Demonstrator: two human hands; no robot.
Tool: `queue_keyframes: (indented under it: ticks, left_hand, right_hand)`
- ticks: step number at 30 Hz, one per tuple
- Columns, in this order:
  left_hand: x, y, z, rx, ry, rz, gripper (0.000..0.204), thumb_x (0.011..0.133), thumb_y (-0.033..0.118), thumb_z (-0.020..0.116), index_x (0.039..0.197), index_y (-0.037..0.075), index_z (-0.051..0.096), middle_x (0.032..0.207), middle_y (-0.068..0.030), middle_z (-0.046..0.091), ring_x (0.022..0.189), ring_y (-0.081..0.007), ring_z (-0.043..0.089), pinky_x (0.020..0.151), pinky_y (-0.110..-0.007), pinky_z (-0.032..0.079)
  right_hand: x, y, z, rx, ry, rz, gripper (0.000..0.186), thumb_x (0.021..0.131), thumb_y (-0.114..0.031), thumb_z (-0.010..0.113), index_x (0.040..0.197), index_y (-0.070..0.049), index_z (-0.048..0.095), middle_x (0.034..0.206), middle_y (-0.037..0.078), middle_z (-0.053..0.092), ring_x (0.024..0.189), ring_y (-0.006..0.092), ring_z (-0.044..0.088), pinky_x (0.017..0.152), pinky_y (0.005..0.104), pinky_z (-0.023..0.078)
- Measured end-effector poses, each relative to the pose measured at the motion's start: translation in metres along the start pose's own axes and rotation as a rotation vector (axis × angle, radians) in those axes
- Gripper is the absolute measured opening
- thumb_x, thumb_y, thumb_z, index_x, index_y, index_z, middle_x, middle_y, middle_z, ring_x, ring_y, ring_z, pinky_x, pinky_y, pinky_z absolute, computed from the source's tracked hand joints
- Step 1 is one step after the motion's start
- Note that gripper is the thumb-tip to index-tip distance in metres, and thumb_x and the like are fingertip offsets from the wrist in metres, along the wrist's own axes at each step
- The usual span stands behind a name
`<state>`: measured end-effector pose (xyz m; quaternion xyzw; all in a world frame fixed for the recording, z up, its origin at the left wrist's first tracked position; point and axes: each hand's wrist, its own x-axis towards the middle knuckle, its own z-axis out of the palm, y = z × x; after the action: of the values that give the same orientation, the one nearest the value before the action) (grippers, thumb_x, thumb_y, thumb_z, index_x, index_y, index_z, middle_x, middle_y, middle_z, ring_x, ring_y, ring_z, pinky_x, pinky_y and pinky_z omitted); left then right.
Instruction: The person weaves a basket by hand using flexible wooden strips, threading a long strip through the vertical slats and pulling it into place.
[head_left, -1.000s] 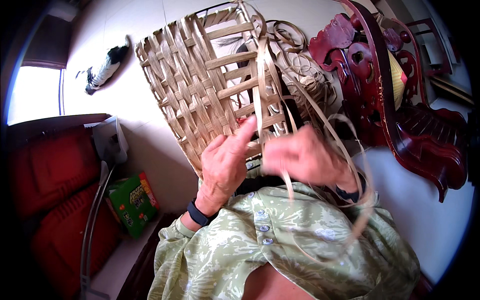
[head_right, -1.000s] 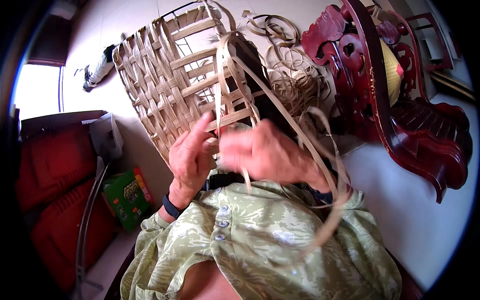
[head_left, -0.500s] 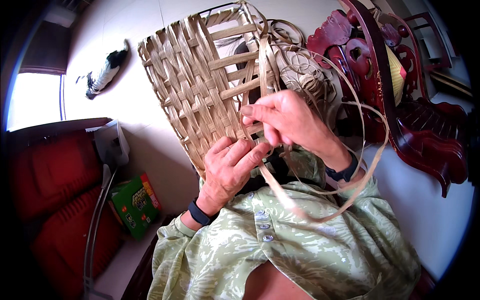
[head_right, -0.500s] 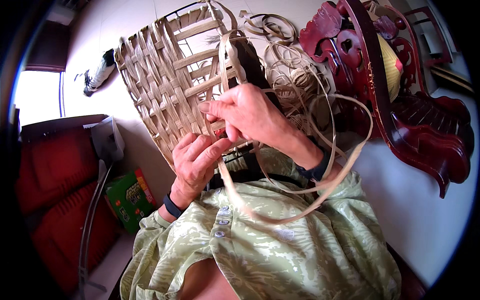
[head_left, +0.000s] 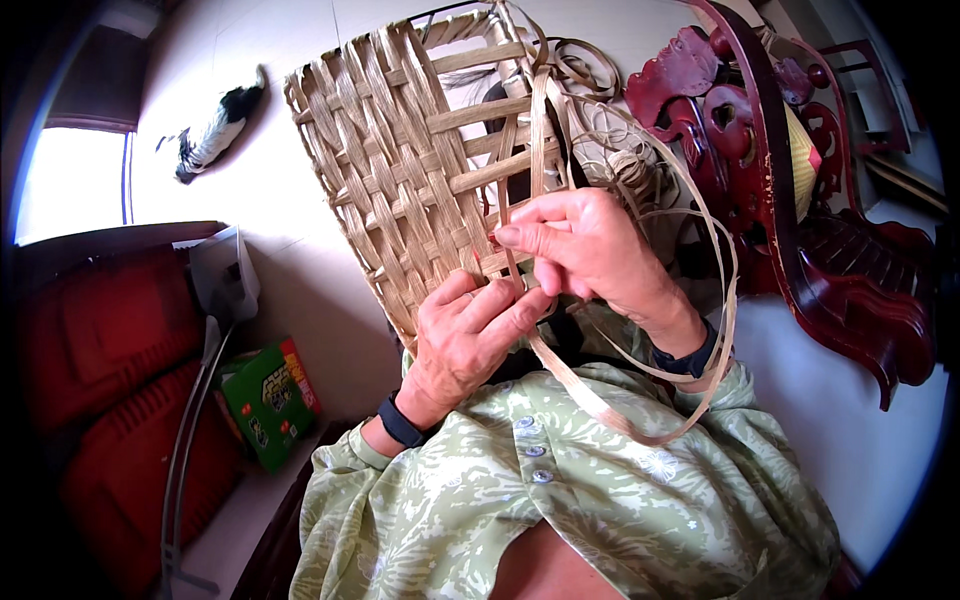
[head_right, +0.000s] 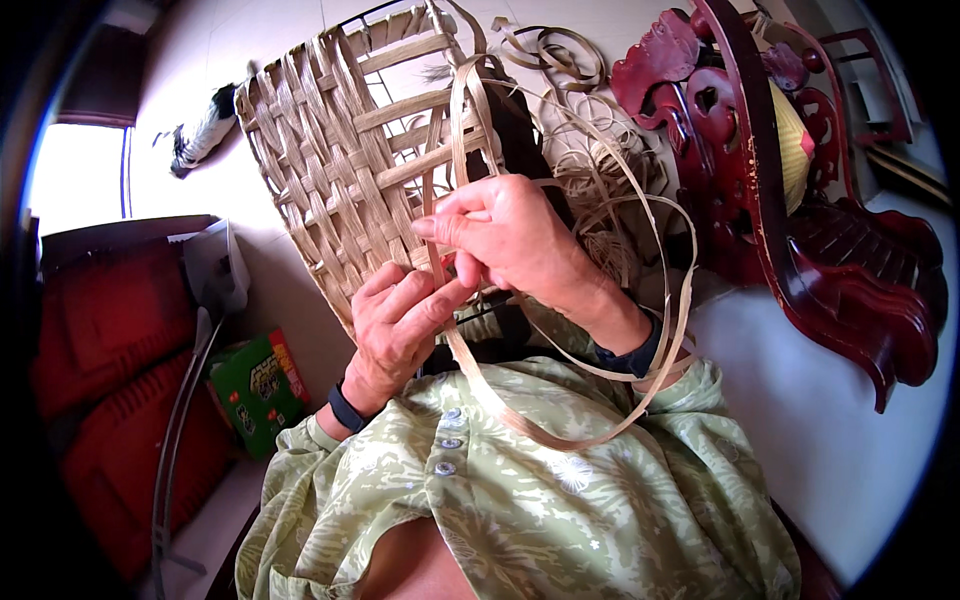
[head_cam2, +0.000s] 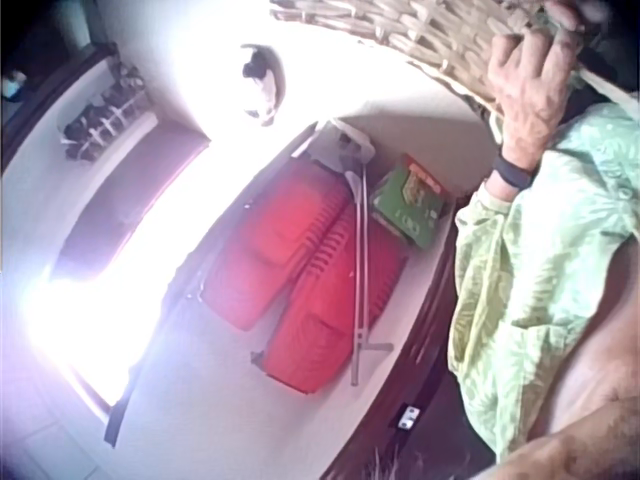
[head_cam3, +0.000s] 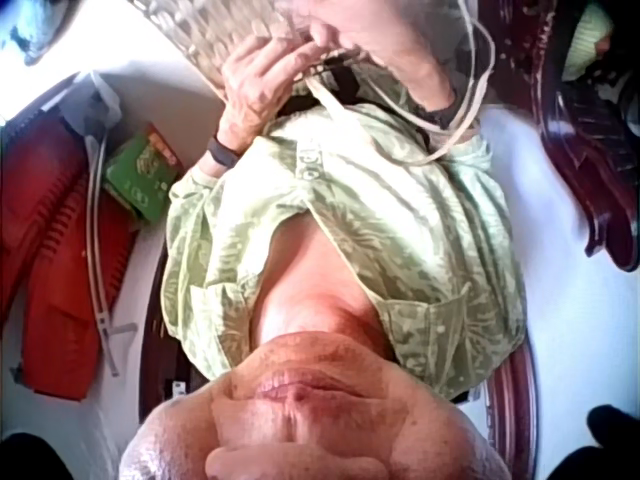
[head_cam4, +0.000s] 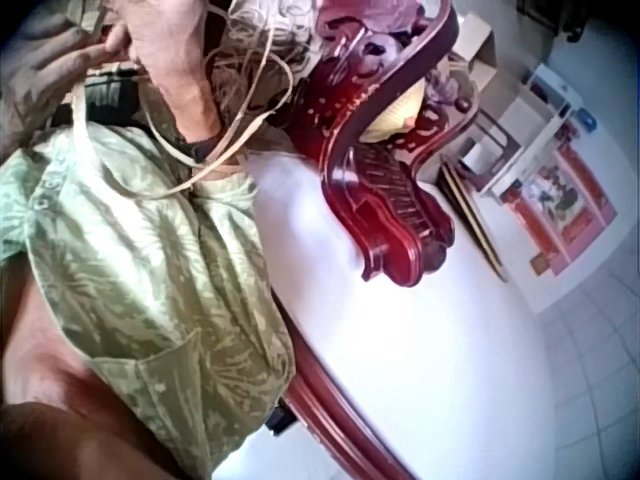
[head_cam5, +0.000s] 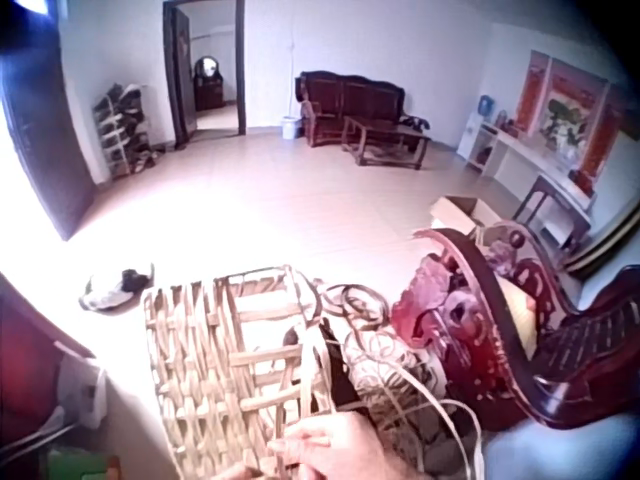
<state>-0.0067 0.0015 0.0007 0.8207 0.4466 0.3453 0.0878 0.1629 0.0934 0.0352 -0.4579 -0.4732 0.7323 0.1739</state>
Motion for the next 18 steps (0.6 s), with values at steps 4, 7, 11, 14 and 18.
queue_keyframes:
  ticks: [4,7,11,14,18]
  left_hand:
    - [-0.002,-0.002,0.001,-0.067,0.016,-0.037,0.039,0.071,0.006,0.068,0.11,0.006,0.066,0.086,-0.0021,0.062,0.066,-0.0184,0.056,0.06,-0.031,0.046]
    - [-0.009,-0.003,0.012,-0.254,0.236,-0.157,0.047,0.072,-0.005,0.065,0.119,-0.002,0.06,0.099,-0.0099,0.069,0.07,-0.0231,0.064,0.059,-0.034,0.049]
    - [0.002,0.001,0.005,-0.131,0.097,-0.17,0.045,0.074,-0.006,0.066,0.119,-0.003,0.062,0.088,-0.0097,0.068,0.063,-0.0218,0.059,0.057,-0.032,0.047]
    - [0.002,-0.002,0.003,-0.077,0.027,-0.088,0.044,0.071,-0.007,0.067,0.114,0.001,0.067,0.078,-0.0067,0.063,0.06,-0.0216,0.056,0.055,-0.033,0.045]
    - [0.003,-0.002,0.003,-0.099,0.075,-0.101,0.034,0.072,-0.002,0.069,0.105,0.003,0.069,0.077,-0.0059,0.062,0.061,-0.0228,0.056,0.055,-0.034,0.045]
  right_hand:
    - [0.003,0.011,0.007,0.124,0.053,-0.067,0.024,0.093,-0.022,0.07,0.088,0.001,0.065,0.057,-0.001,0.057,0.048,0.0026,0.047,0.043,0.0218,0.035]
    - [-0.001,0.022,0.001,0.019,0.034,-0.175,0.022,0.093,-0.02,0.069,0.084,-0.001,0.063,0.057,-0.003,0.054,0.052,0.0014,0.045,0.045,0.0221,0.035]
    - [-0.039,0.011,-0.012,-0.419,-0.245,-0.486,0.018,0.092,-0.014,0.062,0.079,-0.003,0.056,0.058,0.009,0.052,0.051,0.0119,0.048,0.051,0.0331,0.04]
    - [-0.06,0.011,0.007,-0.366,-0.766,-0.398,0.022,0.092,-0.011,0.058,0.074,-0.001,0.051,0.06,0.01,0.055,0.054,0.0167,0.056,0.056,0.0372,0.044]
    - [-0.052,0.002,-0.013,-0.237,-0.745,-0.166,0.019,0.096,-0.019,0.064,0.088,-0.003,0.071,0.068,0.004,0.065,0.058,0.009,0.058,0.058,0.0296,0.048]
